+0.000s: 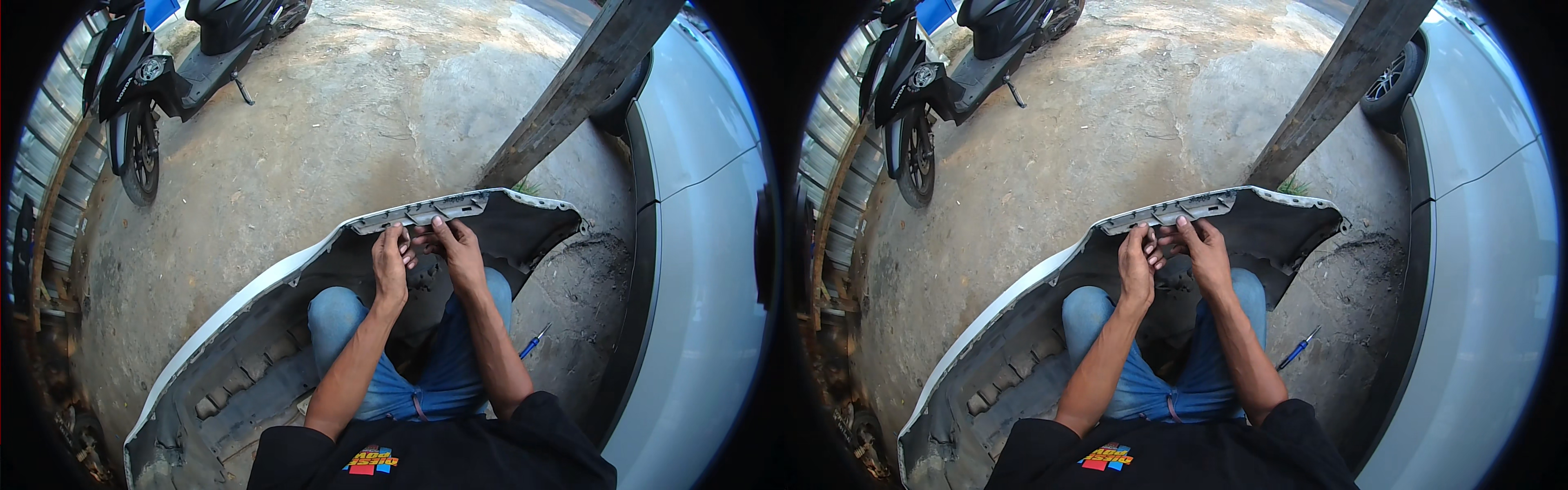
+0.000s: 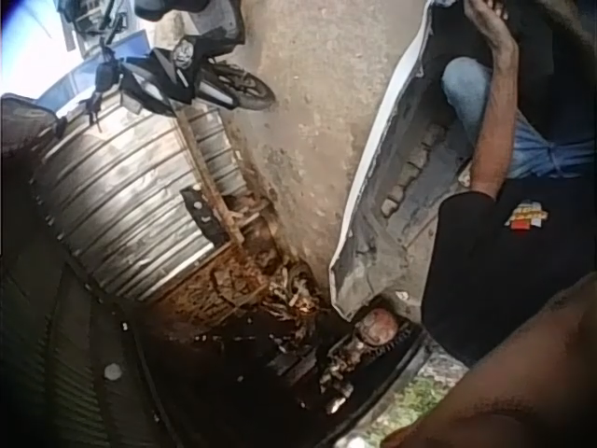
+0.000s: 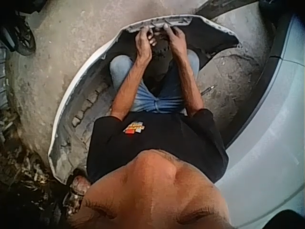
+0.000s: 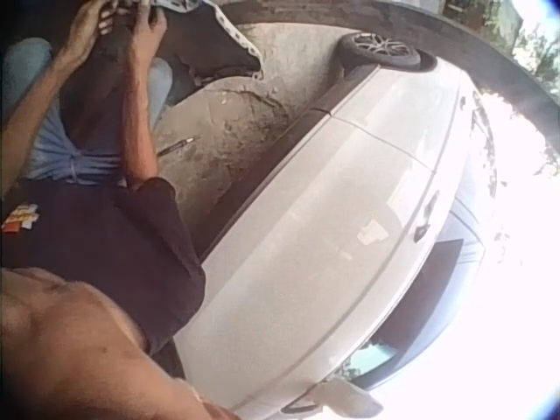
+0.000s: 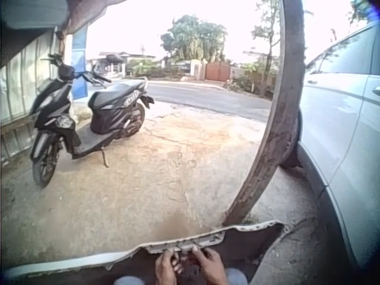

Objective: Repairing a white car bumper by using a soldering iron to melt and bond plastic edges.

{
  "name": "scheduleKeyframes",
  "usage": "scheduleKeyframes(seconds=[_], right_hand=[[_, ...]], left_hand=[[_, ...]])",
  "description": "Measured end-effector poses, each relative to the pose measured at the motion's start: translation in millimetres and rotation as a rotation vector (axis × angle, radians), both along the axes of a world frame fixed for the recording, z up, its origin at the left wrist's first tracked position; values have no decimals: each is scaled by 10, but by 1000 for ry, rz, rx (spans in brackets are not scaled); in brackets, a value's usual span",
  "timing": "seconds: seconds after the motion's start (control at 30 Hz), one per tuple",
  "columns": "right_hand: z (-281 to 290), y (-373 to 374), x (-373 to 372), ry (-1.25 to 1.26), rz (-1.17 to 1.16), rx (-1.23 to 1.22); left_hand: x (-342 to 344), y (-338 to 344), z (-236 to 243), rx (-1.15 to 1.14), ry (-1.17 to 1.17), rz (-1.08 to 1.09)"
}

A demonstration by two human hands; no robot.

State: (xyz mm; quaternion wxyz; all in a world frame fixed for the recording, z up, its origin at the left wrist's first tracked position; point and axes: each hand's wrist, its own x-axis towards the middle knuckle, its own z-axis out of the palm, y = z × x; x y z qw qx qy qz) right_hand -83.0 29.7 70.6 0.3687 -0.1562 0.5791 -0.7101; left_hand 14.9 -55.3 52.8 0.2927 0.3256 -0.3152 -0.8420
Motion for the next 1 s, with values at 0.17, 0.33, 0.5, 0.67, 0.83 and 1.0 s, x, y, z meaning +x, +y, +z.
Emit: scheduleKeyframes(seconds=[0.17, 0.33, 0.5, 0.67, 0.83, 1.0], right_hand=[[-32, 4, 9, -3, -1, -46], [-11, 10, 23, 2, -17, -43], [-4, 45, -12, 102, -242, -19], [79, 65, -59, 50, -347, -109], [69, 86, -49, 98, -368, -150], [128, 95, -29, 50, -361, -103]], left_hand=[[-16, 0, -40, 7, 62, 33], [21, 3, -7, -24, 43, 13], [12, -1, -11, -15, -15, 48], [15, -23, 13, 44, 47, 234], [1, -42, -70, -14, 39, 262], [16, -39, -54, -33, -20, 221]])
